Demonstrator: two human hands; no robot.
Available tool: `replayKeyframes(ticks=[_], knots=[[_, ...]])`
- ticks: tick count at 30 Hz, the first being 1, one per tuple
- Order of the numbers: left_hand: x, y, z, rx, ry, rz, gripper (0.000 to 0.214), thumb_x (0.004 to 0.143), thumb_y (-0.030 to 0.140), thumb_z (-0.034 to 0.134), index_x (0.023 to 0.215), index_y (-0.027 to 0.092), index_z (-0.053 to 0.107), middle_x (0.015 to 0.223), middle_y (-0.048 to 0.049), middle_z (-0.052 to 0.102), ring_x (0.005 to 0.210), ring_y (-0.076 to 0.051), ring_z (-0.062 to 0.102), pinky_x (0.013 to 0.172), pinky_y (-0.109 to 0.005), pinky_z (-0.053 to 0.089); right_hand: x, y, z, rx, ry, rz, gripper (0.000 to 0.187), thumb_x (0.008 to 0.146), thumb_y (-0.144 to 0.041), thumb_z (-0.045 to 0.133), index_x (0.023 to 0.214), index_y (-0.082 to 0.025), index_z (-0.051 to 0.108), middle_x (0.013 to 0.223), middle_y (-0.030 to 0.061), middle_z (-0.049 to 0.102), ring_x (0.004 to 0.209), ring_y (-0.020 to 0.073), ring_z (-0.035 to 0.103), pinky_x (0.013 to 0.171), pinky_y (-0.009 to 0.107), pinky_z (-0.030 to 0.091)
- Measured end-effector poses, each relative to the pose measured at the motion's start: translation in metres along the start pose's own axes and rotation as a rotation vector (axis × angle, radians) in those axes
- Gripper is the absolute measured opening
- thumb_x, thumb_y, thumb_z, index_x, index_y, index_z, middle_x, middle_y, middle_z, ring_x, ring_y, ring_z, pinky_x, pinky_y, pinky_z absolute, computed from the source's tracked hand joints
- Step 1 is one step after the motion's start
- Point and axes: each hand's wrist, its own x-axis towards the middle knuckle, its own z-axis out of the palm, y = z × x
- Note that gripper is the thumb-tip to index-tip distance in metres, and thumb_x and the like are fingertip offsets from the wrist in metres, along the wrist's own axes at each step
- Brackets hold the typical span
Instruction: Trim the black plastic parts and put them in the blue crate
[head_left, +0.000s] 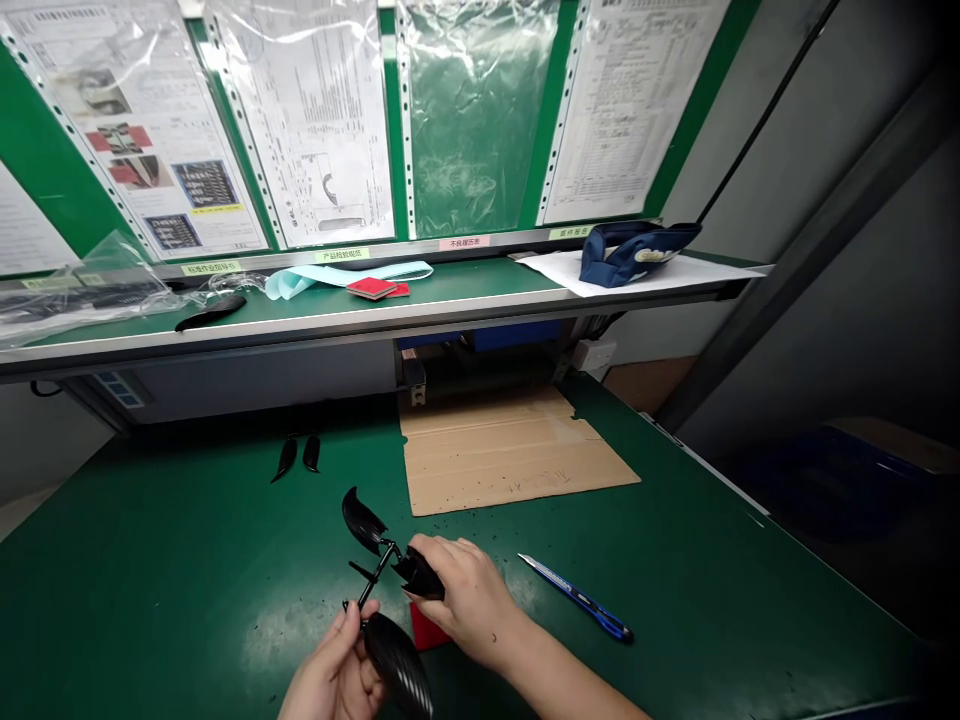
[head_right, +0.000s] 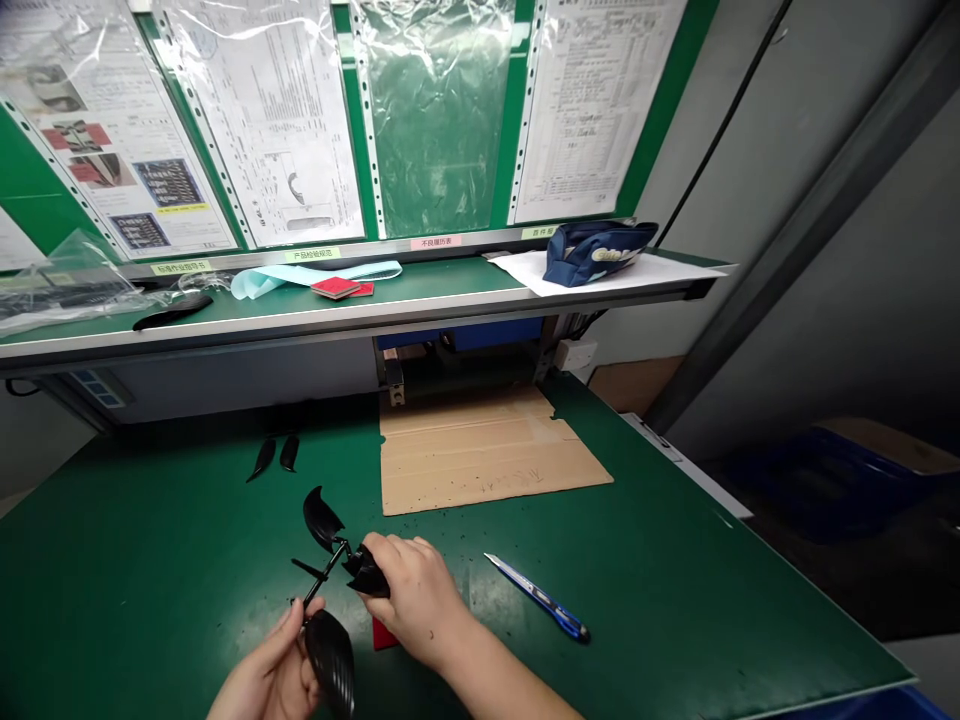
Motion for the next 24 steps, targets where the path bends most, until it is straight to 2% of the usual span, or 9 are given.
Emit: replayKeyframes(ticks=[3,5,8,12,17,21,24], knots=[[0.009,0.019,-0.008,0.230,-0.007,0.166,0.034,0.066,0.045,0.079,0.079,0.017,0.064,0.067,0.0012,0.062,0.056,-0.010,0.049,0.051,-0.020,0.035,0.002,0.008,-0.008,-0.018,-0.109,-0.067,0.030,0.072,-0.024,0.069,0.100,-0.025,0.059,0.089,-0.0017,0.068,0.081,0.0200,0.062,0.071,0.027,0.037],[0.017,0.026,-0.013,0.251,0.020,0.193,0.036,0.063,0.047,0.080,0.073,0.016,0.064,0.069,0.0015,0.062,0.061,-0.011,0.048,0.055,-0.019,0.035,0.002,0.012,-0.009,-0.025,-0.161,-0.082,0.024,0.066,-0.023,0.071,0.088,-0.025,0.061,0.083,-0.0037,0.069,0.076,0.0192,0.064,0.068,0.026,0.036],[0.028,0.020,-0.019,0.227,0.068,0.180,0.039,0.060,0.050,0.080,0.073,0.016,0.064,0.068,0.0019,0.063,0.058,-0.010,0.046,0.053,-0.019,0.033,0.001,0.012,-0.006,-0.005,-0.173,-0.051,0.022,0.064,-0.025,0.073,0.084,-0.025,0.062,0.080,-0.0046,0.069,0.075,0.0185,0.065,0.062,0.024,0.034],[0.035,0.001,-0.021,0.093,0.115,0.104,0.032,0.066,0.041,0.079,0.078,0.016,0.063,0.067,0.0007,0.062,0.060,-0.013,0.055,0.055,-0.021,0.040,-0.002,0.007,0.007,0.072,-0.088,0.047,0.029,0.066,-0.029,0.074,0.093,-0.029,0.063,0.085,-0.0048,0.070,0.079,0.0192,0.065,0.061,0.023,0.035],[0.028,-0.015,-0.004,-0.069,0.099,-0.011,0.023,0.080,0.030,0.068,0.096,0.017,0.059,0.073,-0.0027,0.065,0.051,-0.013,0.057,0.046,-0.024,0.043,-0.002,-0.006,0.032,0.196,0.121,0.256,0.029,0.082,-0.029,0.059,0.110,-0.028,0.055,0.097,0.0004,0.069,0.087,0.0213,0.064,0.070,0.027,0.041],[0.023,-0.019,0.014,-0.158,0.082,0.024,0.016,0.083,0.026,0.065,0.096,0.018,0.058,0.079,-0.0041,0.066,0.058,-0.012,0.061,0.053,-0.024,0.048,0.004,-0.017,0.051,0.318,0.198,0.345,0.028,0.087,-0.029,0.052,0.114,-0.023,0.050,0.099,0.0038,0.068,0.088,0.0195,0.064,0.073,0.027,0.045],[0.025,-0.015,0.014,-0.149,0.084,0.073,0.016,0.082,0.024,0.065,0.095,0.018,0.058,0.082,-0.0044,0.066,0.062,-0.014,0.062,0.056,-0.026,0.049,0.006,-0.019,0.050,0.385,0.167,0.299,0.023,0.090,-0.027,0.046,0.111,-0.020,0.052,0.094,0.0037,0.067,0.084,0.0167,0.063,0.069,0.024,0.046]])
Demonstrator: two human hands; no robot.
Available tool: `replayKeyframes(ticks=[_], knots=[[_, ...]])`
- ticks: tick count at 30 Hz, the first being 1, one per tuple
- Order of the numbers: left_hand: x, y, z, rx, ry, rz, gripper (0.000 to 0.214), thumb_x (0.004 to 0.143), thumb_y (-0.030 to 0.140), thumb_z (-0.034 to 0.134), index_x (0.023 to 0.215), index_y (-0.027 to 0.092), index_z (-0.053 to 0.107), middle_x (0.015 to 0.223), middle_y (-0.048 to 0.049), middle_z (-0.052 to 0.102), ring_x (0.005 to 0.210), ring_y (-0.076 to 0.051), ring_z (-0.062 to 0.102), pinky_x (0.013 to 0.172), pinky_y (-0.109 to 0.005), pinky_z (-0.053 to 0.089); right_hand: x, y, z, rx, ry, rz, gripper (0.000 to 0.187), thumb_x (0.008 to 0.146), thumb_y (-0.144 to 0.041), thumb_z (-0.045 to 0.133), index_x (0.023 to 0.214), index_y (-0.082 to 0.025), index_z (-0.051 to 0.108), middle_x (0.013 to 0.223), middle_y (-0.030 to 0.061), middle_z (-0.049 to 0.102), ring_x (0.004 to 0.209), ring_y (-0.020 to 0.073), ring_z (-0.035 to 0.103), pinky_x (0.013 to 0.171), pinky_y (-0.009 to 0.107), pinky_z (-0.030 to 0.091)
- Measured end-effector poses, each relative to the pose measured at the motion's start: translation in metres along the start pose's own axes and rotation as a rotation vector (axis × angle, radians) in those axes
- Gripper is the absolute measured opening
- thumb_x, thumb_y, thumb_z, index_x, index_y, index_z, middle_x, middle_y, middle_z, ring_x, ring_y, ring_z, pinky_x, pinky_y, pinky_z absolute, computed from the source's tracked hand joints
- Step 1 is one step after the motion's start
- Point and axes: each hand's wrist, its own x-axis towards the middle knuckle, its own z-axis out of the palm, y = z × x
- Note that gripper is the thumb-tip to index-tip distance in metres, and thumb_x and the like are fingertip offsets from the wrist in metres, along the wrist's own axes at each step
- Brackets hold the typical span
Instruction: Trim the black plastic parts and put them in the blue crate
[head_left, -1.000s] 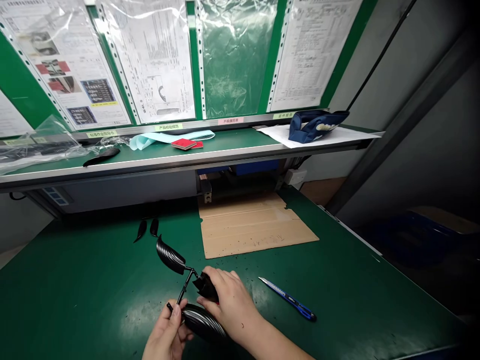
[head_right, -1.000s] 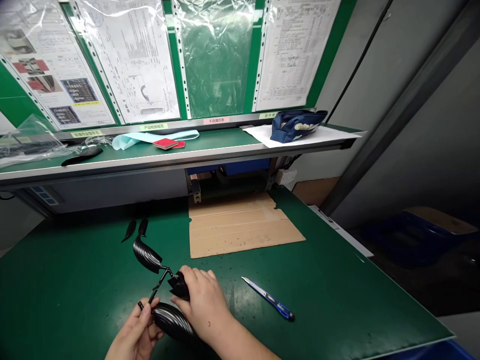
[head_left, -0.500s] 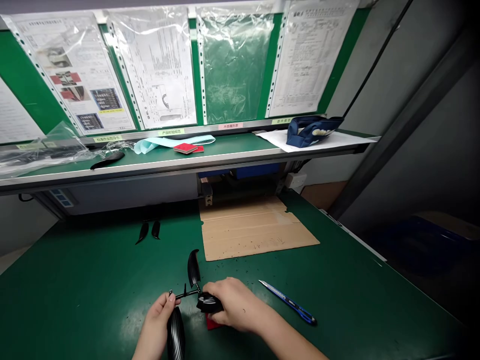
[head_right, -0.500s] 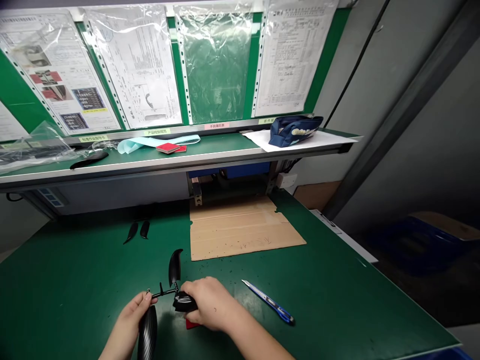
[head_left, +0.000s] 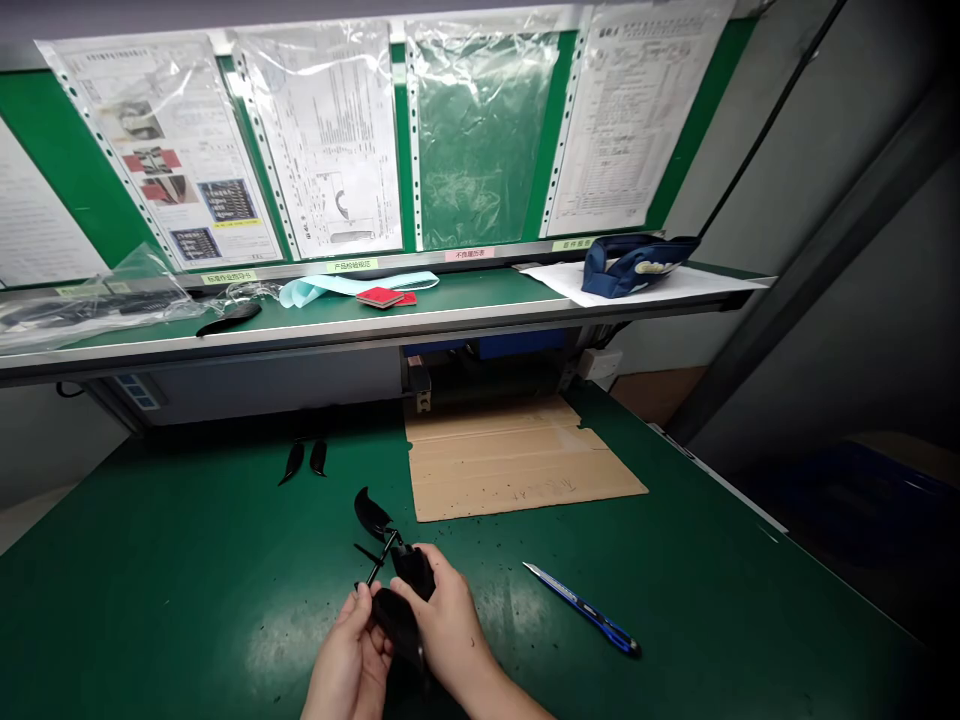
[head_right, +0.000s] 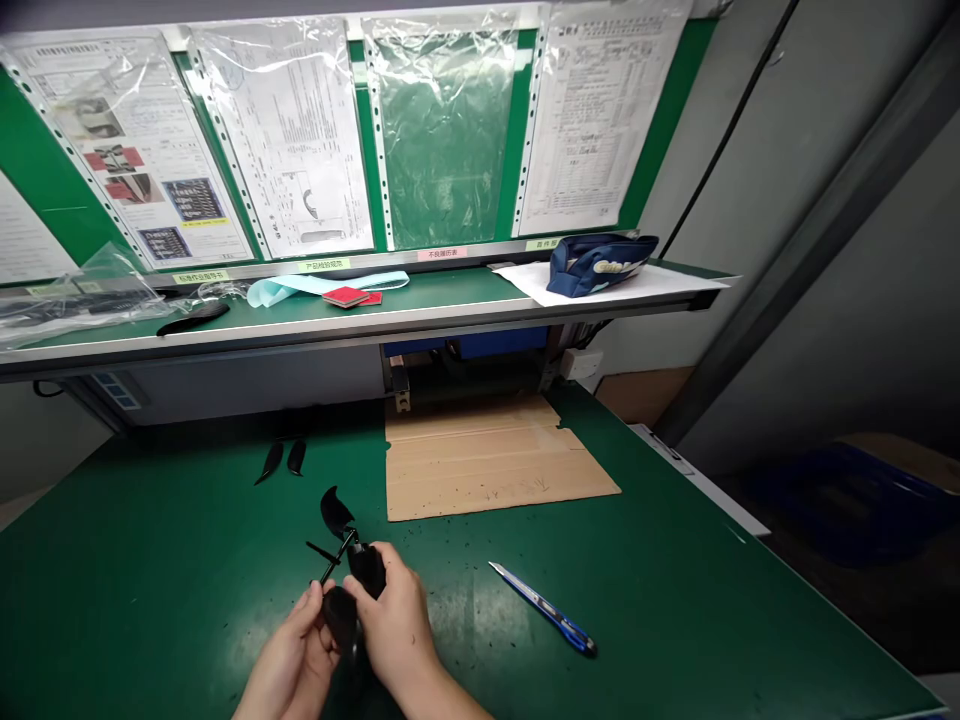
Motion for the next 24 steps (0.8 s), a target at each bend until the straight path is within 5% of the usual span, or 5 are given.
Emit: replayKeyframes(ticks=[6,10,15,20,24], knots=[[0.017,0.058,-0.040,0.132,0.108,0.175,0.012,0.085,0.033,0.059,0.087,0.021,0.058,0.069,0.0023,0.058,0.057,-0.013,0.054,0.056,-0.025,0.042,-0.007,0.014,-0.040,-0.093,-0.329,-0.197,0.036,0.062,-0.032,0.080,0.095,-0.029,0.066,0.083,-0.0058,0.069,0.074,0.0157,0.062,0.063,0.021,0.041],[0.012,0.090,-0.055,0.329,0.109,0.164,0.029,0.072,0.044,0.072,0.086,0.020,0.062,0.076,-0.0009,0.061,0.067,-0.019,0.055,0.060,-0.029,0.039,-0.009,0.031,-0.039,-0.318,-0.350,-0.186,0.035,0.072,-0.030,0.074,0.105,-0.028,0.063,0.095,0.0007,0.068,0.087,0.0218,0.060,0.078,0.031,0.040],[-0.006,0.092,-0.046,0.608,-0.031,0.220,0.041,0.066,0.058,0.071,0.075,0.020,0.059,0.067,0.0029,0.049,0.062,-0.016,0.043,0.059,-0.025,0.033,-0.006,0.035,-0.024,-0.393,-0.331,-0.226,0.055,0.062,-0.034,0.082,0.111,-0.030,0.060,0.104,0.0029,0.061,0.098,0.0259,0.053,0.085,0.037,0.040],[-0.022,0.101,-0.035,1.071,-0.238,0.326,0.041,0.083,0.060,0.047,0.066,0.023,0.044,0.067,0.0043,0.035,0.065,-0.016,0.033,0.061,-0.025,0.031,-0.001,0.011,-0.044,-0.482,-0.004,-0.440,0.056,0.073,-0.030,0.075,0.123,-0.029,0.049,0.134,0.0081,0.046,0.125,0.0297,0.036,0.105,0.046,0.027],[-0.045,0.105,-0.013,1.244,-0.444,0.350,0.035,0.084,0.054,0.049,0.066,0.023,0.048,0.069,0.0019,0.043,0.070,-0.019,0.038,0.066,-0.027,0.034,0.002,-0.007,-0.049,-0.708,-0.201,-0.725,0.030,0.081,-0.016,0.059,0.110,-0.025,0.058,0.117,0.0081,0.060,0.116,0.0272,0.048,0.105,0.049,0.025]])
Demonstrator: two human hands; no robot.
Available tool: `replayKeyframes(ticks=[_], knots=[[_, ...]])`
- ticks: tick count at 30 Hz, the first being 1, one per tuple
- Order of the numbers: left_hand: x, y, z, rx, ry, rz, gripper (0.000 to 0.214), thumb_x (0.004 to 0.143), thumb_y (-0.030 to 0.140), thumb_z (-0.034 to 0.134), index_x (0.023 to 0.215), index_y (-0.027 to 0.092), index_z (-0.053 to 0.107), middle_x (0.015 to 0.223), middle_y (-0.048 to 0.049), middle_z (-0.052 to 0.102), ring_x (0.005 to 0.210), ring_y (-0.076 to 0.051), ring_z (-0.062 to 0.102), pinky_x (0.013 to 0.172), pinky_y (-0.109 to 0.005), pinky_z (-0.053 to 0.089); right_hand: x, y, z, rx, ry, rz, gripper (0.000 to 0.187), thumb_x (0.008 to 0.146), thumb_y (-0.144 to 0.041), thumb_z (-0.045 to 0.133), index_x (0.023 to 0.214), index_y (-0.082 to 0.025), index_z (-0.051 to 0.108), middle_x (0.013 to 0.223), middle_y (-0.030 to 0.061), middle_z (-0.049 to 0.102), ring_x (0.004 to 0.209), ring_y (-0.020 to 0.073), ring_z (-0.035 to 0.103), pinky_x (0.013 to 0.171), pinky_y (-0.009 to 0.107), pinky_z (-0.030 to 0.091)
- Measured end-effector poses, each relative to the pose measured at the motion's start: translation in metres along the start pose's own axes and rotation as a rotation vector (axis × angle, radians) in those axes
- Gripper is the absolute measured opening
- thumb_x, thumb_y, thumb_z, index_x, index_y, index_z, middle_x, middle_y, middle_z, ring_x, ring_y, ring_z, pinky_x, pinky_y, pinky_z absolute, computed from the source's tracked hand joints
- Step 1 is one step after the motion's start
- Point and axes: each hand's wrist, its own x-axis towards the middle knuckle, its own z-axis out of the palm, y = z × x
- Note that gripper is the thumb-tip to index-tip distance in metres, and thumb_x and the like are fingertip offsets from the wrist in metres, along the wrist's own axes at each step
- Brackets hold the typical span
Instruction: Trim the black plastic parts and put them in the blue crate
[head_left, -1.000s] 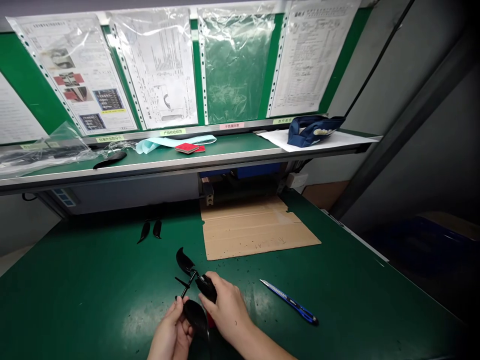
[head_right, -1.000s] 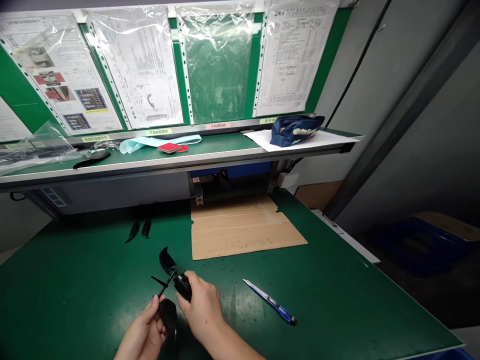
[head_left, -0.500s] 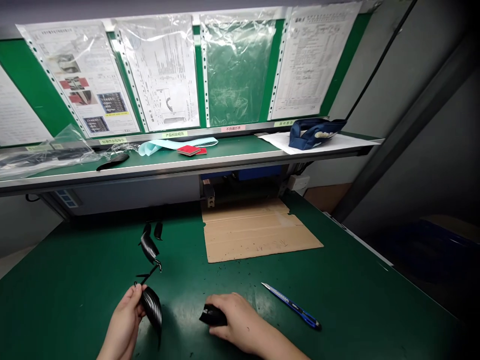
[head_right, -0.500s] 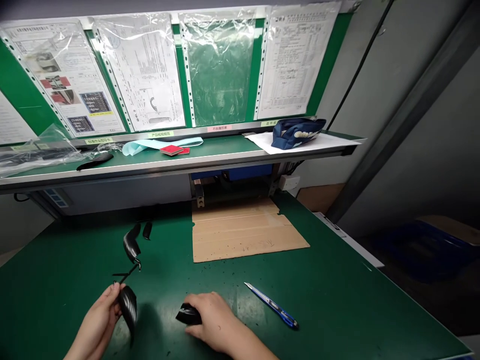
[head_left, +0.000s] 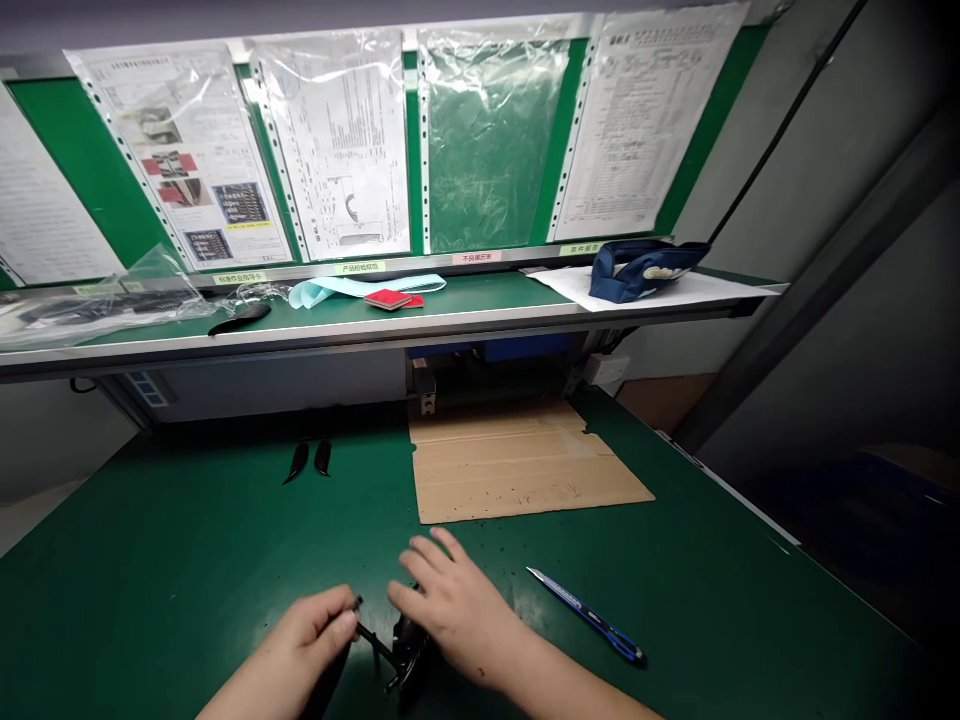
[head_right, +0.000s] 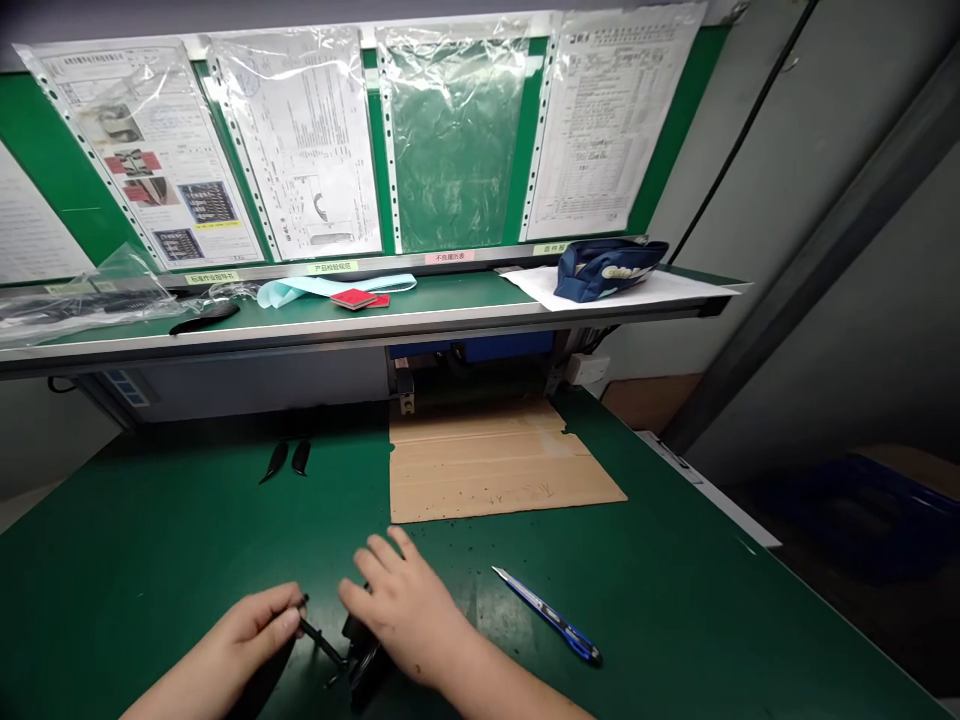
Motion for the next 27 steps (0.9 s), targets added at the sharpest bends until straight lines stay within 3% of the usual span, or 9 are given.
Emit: replayKeyframes(ticks=[3,6,8,10,14,18,22,25,27], knots=[[-0.003,0.015,0.006,0.099,-0.127,0.077,0.033,0.083,0.051,0.050,0.065,0.023,0.049,0.073,0.0000,0.048,0.075,-0.021,0.042,0.073,-0.028,0.033,0.001,-0.005,0.003,0.211,-0.267,-0.156,0.014,0.072,-0.018,0.065,0.084,-0.025,0.062,0.082,-0.0036,0.067,0.080,0.0155,0.061,0.078,0.027,0.041],[0.002,0.005,0.010,0.018,-0.203,0.081,0.037,0.084,0.054,0.048,0.065,0.022,0.045,0.070,0.0015,0.041,0.070,-0.018,0.037,0.067,-0.028,0.031,0.002,-0.003,0.006,0.371,-0.352,-0.012,0.016,0.063,-0.017,0.070,0.073,-0.026,0.063,0.068,-0.0094,0.066,0.065,0.0115,0.061,0.062,0.021,0.037],[0.010,-0.012,0.012,-0.192,-0.115,0.019,0.040,0.078,0.056,0.059,0.064,0.021,0.044,0.066,0.0036,0.038,0.065,-0.016,0.033,0.062,-0.026,0.030,0.008,0.005,0.006,0.278,-0.270,0.234,0.017,0.059,-0.010,0.067,0.068,-0.023,0.061,0.066,-0.0057,0.067,0.066,0.0151,0.062,0.070,0.025,0.038],[0.018,-0.031,0.015,-0.402,0.061,-0.082,0.041,0.071,0.057,0.067,0.065,0.021,0.048,0.065,0.0044,0.040,0.062,-0.014,0.034,0.059,-0.025,0.030,0.015,0.014,0.004,0.191,-0.156,0.447,0.013,0.068,-0.009,0.062,0.075,-0.020,0.061,0.074,0.0010,0.069,0.073,0.0197,0.064,0.074,0.030,0.038],[0.026,-0.053,0.027,-0.603,0.315,-0.206,0.044,0.071,0.063,0.064,0.075,0.020,0.053,0.062,0.0049,0.045,0.057,-0.012,0.038,0.055,-0.022,0.030,0.019,0.014,0.002,0.215,-0.037,0.609,0.019,0.092,-0.032,0.048,0.107,-0.023,0.056,0.095,0.0046,0.069,0.081,0.0178,0.065,0.064,0.024,0.043],[0.029,-0.058,0.057,-0.787,0.318,-0.189,0.051,0.059,0.063,0.074,0.073,0.022,0.046,0.065,0.0033,0.055,0.058,-0.012,0.047,0.057,-0.022,0.036,0.016,-0.013,0.013,0.240,-0.105,0.432,0.057,0.072,-0.052,0.073,0.121,-0.031,0.051,0.101,0.0002,0.070,0.086,0.0201,0.067,0.070,0.025,0.048],[0.035,-0.066,0.081,-0.835,0.315,-0.241,0.057,0.047,0.058,0.083,0.077,0.020,0.053,0.058,0.0023,0.059,0.050,-0.012,0.050,0.051,-0.023,0.036,0.017,-0.030,0.036,0.146,-0.241,0.306,0.046,0.066,-0.035,0.080,0.104,-0.017,0.061,0.090,0.0104,0.070,0.078,0.0294,0.068,0.072,0.039,0.050],[0.037,-0.070,0.082,-0.806,0.370,-0.263,0.068,0.043,0.054,0.086,0.094,0.018,0.060,0.083,-0.0102,0.070,0.077,-0.025,0.066,0.066,-0.030,0.047,0.014,-0.029,0.048,0.121,-0.322,0.216,0.042,0.067,-0.028,0.077,0.102,-0.013,0.062,0.088,0.0150,0.070,0.076,0.0312,0.068,0.073,0.044,0.050],[0.036,-0.069,0.079,-0.819,0.379,-0.252,0.075,0.044,0.057,0.085,0.101,0.015,0.062,0.102,-0.0182,0.070,0.102,-0.034,0.063,0.086,-0.038,0.047,0.008,-0.025,0.047,0.143,-0.356,0.162,0.046,0.067,-0.032,0.076,0.107,-0.016,0.061,0.089,0.0126,0.072,0.075,0.0294,0.068,0.071,0.039,0.051]])
